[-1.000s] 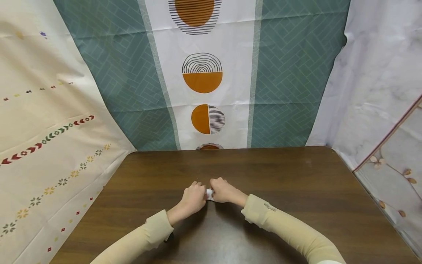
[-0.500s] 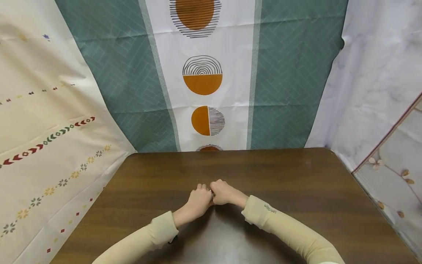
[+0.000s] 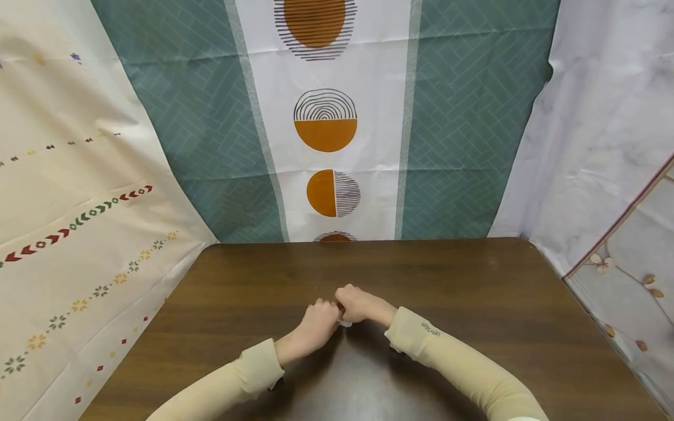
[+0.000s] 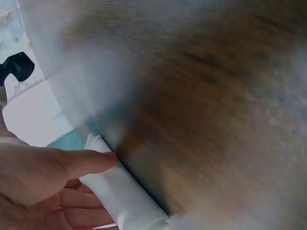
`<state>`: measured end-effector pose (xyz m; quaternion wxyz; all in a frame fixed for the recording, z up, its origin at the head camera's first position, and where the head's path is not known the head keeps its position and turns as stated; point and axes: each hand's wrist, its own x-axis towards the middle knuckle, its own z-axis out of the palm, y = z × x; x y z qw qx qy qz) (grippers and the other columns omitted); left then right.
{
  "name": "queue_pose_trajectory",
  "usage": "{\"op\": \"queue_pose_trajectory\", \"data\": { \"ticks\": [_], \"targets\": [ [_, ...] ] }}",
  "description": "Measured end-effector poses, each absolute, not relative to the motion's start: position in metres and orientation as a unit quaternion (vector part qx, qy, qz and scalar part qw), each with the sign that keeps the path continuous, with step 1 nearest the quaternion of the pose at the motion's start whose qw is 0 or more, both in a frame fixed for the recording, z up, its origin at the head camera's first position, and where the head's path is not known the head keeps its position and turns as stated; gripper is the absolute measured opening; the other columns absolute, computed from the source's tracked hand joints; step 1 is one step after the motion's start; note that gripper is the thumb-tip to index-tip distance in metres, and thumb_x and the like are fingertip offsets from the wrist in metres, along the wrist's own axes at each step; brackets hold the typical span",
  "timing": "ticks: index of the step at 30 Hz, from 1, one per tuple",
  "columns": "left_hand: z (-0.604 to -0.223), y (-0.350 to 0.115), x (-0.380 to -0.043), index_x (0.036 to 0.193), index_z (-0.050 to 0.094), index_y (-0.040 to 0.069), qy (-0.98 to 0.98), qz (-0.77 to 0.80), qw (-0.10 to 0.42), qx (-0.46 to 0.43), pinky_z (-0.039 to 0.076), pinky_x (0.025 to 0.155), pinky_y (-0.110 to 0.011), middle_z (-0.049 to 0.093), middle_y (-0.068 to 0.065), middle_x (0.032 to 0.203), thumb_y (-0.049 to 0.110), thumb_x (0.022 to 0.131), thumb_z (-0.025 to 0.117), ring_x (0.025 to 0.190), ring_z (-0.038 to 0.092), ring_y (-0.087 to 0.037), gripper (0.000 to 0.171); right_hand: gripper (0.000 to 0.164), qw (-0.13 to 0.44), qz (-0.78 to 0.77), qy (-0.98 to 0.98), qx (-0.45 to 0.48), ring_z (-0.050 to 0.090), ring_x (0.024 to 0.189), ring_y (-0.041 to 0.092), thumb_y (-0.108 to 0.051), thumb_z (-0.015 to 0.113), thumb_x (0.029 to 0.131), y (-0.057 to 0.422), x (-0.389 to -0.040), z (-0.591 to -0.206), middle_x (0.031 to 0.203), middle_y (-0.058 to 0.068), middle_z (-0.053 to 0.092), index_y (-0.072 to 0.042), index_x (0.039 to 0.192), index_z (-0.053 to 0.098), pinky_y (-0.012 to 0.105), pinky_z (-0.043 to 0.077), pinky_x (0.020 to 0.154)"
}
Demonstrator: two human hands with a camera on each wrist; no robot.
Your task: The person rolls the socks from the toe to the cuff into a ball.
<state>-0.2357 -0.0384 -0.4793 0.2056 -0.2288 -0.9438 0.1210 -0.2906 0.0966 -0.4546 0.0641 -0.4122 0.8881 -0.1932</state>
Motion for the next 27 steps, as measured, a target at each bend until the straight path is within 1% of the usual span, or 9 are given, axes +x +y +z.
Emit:
{"op": "queue_pose_trajectory", "data": {
  "ticks": [3,7,11,14,18,20,24,27],
  "targets": [
    [-0.477,-0.041,-0.238,0.076,0.058,0.009,-0.955,0.076,0.178,-0.227,0.049,0.049,-0.033,0.059,-0.002,0.066,0.014,0.080,0.074,0.059,0.055,-0.018,0.017,0.017,0.068,-0.198,0.887,-0.412,0.026,0.050,0.005,0.011,0.063,0.075,0.098,-0.292,-0.454,0.056,-0.008,0.030,0.001,0.064,0.056,0.018,0.022,0.048],
    [-0.475,-0.044,-0.241,0.086,0.056,0.006,-0.963,0.023,0.147,-0.227,0.050,0.052,-0.033,0.061,-0.004,0.069,0.024,0.076,0.081,0.061,0.058,-0.020,0.032,0.016,0.074,-0.196,0.879,-0.428,0.029,0.051,0.004,0.014,0.060,0.075,0.100,-0.293,-0.454,0.056,-0.007,0.036,0.001,0.066,0.060,0.016,0.025,0.048],
    [-0.476,-0.043,-0.243,0.086,0.058,0.005,-0.964,0.007,0.136,-0.228,0.050,0.052,-0.035,0.062,-0.004,0.072,0.038,0.075,0.081,0.062,0.060,-0.020,0.042,0.020,0.061,-0.189,0.879,-0.434,0.029,0.053,0.004,0.012,0.059,0.078,0.102,-0.294,-0.455,0.058,-0.007,0.036,-0.003,0.064,0.057,0.015,0.026,0.049],
    [-0.476,-0.041,-0.244,0.085,0.061,0.005,-0.966,-0.001,0.130,-0.224,0.051,0.053,-0.038,0.061,-0.004,0.073,0.043,0.075,0.080,0.064,0.062,-0.022,0.044,0.025,0.045,-0.185,0.886,-0.423,0.029,0.055,0.005,0.010,0.059,0.078,0.101,-0.296,-0.457,0.059,-0.007,0.035,-0.007,0.062,0.052,0.016,0.027,0.051],
    [-0.475,-0.037,-0.244,0.085,0.064,0.005,-0.970,-0.013,0.111,-0.216,0.051,0.056,-0.041,0.063,-0.005,0.076,0.038,0.076,0.079,0.069,0.063,-0.024,0.037,0.027,0.042,-0.193,0.898,-0.393,0.031,0.054,0.007,0.009,0.060,0.076,0.100,-0.297,-0.459,0.057,-0.007,0.036,-0.009,0.058,0.051,0.017,0.028,0.050],
    [-0.474,-0.035,-0.243,0.085,0.065,0.006,-0.972,-0.019,0.100,-0.210,0.051,0.059,-0.043,0.063,-0.006,0.079,0.033,0.077,0.079,0.074,0.060,-0.024,0.031,0.028,0.049,-0.197,0.905,-0.373,0.031,0.053,0.007,0.009,0.059,0.075,0.099,-0.297,-0.460,0.055,-0.007,0.035,-0.010,0.057,0.050,0.018,0.027,0.049],
    [-0.475,-0.032,-0.242,0.085,0.068,0.007,-0.975,-0.027,0.093,-0.202,0.047,0.060,-0.041,0.060,-0.009,0.083,0.021,0.078,0.079,0.080,0.052,-0.023,0.019,0.027,0.036,-0.205,0.916,-0.342,0.030,0.052,0.008,0.009,0.059,0.072,0.098,-0.296,-0.462,0.054,-0.007,0.035,-0.010,0.055,0.050,0.019,0.026,0.048],
    [-0.476,-0.032,-0.244,0.082,0.070,0.007,-0.974,-0.033,0.097,-0.202,0.047,0.060,-0.041,0.058,-0.010,0.084,0.015,0.077,0.078,0.081,0.051,-0.024,0.013,0.023,0.015,-0.231,0.916,-0.327,0.033,0.053,0.008,0.008,0.060,0.074,0.099,-0.293,-0.462,0.056,-0.006,0.042,-0.010,0.059,0.055,0.019,0.029,0.049]
  ]
}}
